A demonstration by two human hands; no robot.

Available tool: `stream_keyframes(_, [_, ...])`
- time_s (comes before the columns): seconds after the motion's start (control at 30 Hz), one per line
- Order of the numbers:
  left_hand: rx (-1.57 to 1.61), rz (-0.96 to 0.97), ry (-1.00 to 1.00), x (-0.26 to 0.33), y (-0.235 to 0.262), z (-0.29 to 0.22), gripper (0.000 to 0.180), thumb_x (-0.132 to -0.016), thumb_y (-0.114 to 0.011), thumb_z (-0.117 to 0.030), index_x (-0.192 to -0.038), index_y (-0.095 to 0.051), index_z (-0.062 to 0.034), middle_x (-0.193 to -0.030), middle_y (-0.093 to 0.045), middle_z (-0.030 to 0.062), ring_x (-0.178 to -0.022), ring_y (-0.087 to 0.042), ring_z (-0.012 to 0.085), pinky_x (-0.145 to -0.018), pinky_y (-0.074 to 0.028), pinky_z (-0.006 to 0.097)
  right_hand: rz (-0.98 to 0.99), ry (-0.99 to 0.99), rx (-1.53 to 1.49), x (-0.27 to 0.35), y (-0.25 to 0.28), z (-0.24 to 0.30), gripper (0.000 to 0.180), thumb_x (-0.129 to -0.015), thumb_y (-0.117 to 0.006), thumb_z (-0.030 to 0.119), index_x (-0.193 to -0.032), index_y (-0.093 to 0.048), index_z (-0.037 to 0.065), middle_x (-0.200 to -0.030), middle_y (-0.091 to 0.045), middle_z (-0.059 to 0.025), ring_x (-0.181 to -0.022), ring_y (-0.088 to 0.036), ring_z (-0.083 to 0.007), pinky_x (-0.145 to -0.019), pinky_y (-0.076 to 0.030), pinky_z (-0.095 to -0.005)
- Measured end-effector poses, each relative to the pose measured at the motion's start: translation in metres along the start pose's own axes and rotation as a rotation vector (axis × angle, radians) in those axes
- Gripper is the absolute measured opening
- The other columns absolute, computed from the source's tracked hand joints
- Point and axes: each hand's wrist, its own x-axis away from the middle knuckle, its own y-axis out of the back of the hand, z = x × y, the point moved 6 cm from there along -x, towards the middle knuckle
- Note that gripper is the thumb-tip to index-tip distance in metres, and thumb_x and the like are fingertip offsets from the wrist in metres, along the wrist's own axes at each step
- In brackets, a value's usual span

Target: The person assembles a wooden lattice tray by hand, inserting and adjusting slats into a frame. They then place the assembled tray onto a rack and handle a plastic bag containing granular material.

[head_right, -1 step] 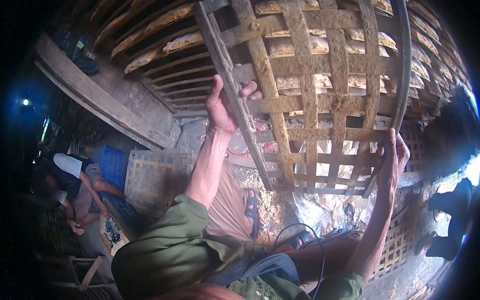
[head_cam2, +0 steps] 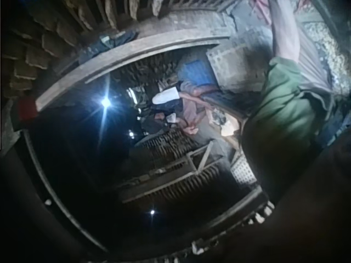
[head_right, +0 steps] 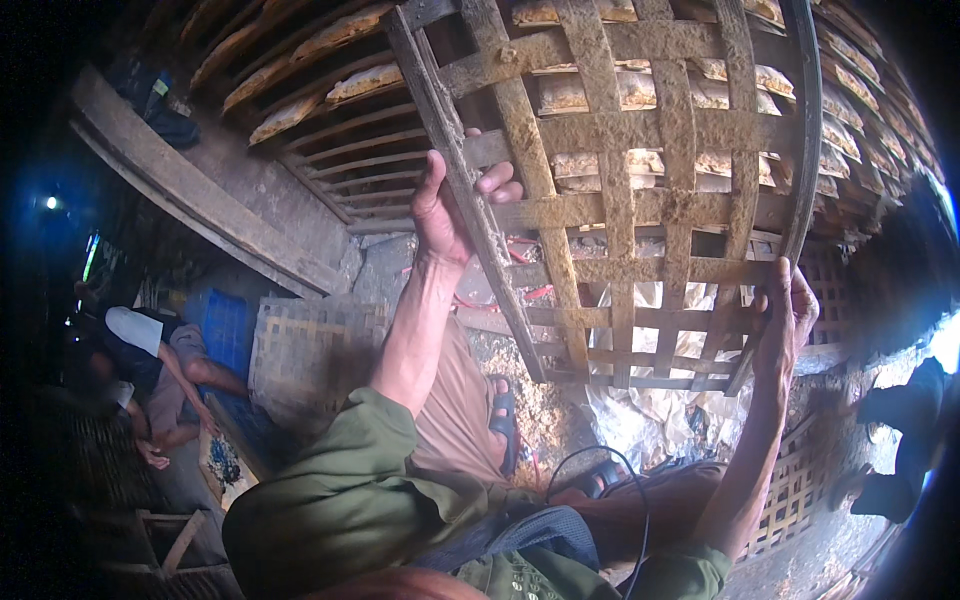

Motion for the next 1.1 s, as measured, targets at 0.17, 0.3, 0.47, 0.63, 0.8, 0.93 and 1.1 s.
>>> stream_keyframes(0.17, [-0.086, -0.062, 0.019, 0.0, 0.001, -0.004, 0.076, -0.089, -0.084, -0.069, -0.138, -0.064, -0.0133, -0.1, -0.061, 0.0027, -0.097, -0.061, 0.0201, -0.09, -0.058, 0.044, -0.024, 0.01, -0.018, -0.001, -0.012, 0.007, 0.04, -0.111, -0.07, 0.046, -0.093, -0.073, 0.011, -0.07, -0.056, 0.0067, -0.056, -0.044, -0.0004, -0.048, -0.031, -0.0202])
stream_keyframes(0.3, [-0.155, -0.071, 0.041, 0.003, 0.01, -0.004, 0.093, -0.077, -0.087, -0.08, -0.14, -0.061, -0.0164, -0.093, -0.056, -0.0015, -0.099, -0.063, 0.0213, -0.095, -0.059, 0.049, 0.01, 0.029, 0.001, -0.005, -0.012, 0.002, 0.04, -0.111, -0.071, 0.046, -0.094, -0.077, 0.01, -0.071, -0.057, 0.0076, -0.057, -0.044, 0.0, -0.049, -0.031, -0.0196])
stream_keyframes(0.47, [-0.339, -0.19, 0.027, 0.006, 0.001, -0.002, 0.097, -0.074, -0.067, -0.1, -0.118, -0.068, -0.0126, -0.078, -0.052, -0.0028, -0.09, -0.061, 0.0194, -0.084, -0.053, 0.046, 0.039, -0.01, 0.006, -0.006, -0.01, 0.0, 0.039, -0.111, -0.071, 0.045, -0.094, -0.077, 0.01, -0.073, -0.058, 0.0082, -0.06, -0.045, 0.0003, -0.05, -0.032, -0.0191])
stream_keyframes(0.63, [-0.533, -0.075, 0.015, -0.004, 0.0, -0.002, 0.096, -0.085, -0.041, -0.106, -0.079, -0.058, -0.0119, -0.071, -0.051, 0.0017, -0.078, -0.06, 0.0193, -0.078, -0.05, 0.041, 0.012, 0.0, 0.006, -0.006, -0.007, 0.003, 0.038, -0.111, -0.071, 0.045, -0.094, -0.076, 0.011, -0.073, -0.057, 0.0084, -0.058, -0.043, 0.0004, -0.05, -0.03, -0.0195])
stream_keyframes(0.8, [-0.639, -0.214, -0.039, -0.012, -0.001, -0.002, 0.096, -0.093, -0.028, -0.103, -0.066, -0.051, -0.0134, -0.064, -0.05, 0.0019, -0.063, -0.053, 0.018, -0.069, -0.045, 0.037, -0.007, -0.01, 0.003, -0.007, -0.007, -0.001, 0.039, -0.111, -0.071, 0.046, -0.092, -0.074, 0.012, -0.072, -0.056, 0.0087, -0.057, -0.04, 0.0003, -0.05, -0.027, -0.0211])
stream_keyframes(0.93, [-0.731, -0.188, -0.013, -0.013, 0.005, 0.0, 0.102, -0.093, -0.016, -0.103, -0.069, -0.056, -0.0123, -0.065, -0.053, 0.002, -0.061, -0.054, 0.0154, -0.063, -0.046, 0.035, -0.038, 0.017, 0.05, -0.005, -0.009, 0.003, 0.04, -0.111, -0.07, 0.048, -0.089, -0.072, 0.014, -0.071, -0.054, 0.0092, -0.056, -0.039, 0.0002, -0.05, -0.026, -0.0215])
stream_keyframes(1.1, [-1.163, -0.261, 0.089, -0.011, 0.018, -0.004, 0.104, -0.096, -0.007, -0.099, -0.084, -0.064, -0.0116, -0.071, -0.065, 0.0067, -0.073, -0.067, 0.0164, -0.075, -0.056, 0.039, -0.058, -0.021, 0.117, -0.002, -0.008, 0.005, 0.042, -0.11, -0.071, 0.05, -0.084, -0.066, 0.017, -0.068, -0.051, 0.0101, -0.055, -0.038, 0.0008, -0.05, -0.025, -0.0221])
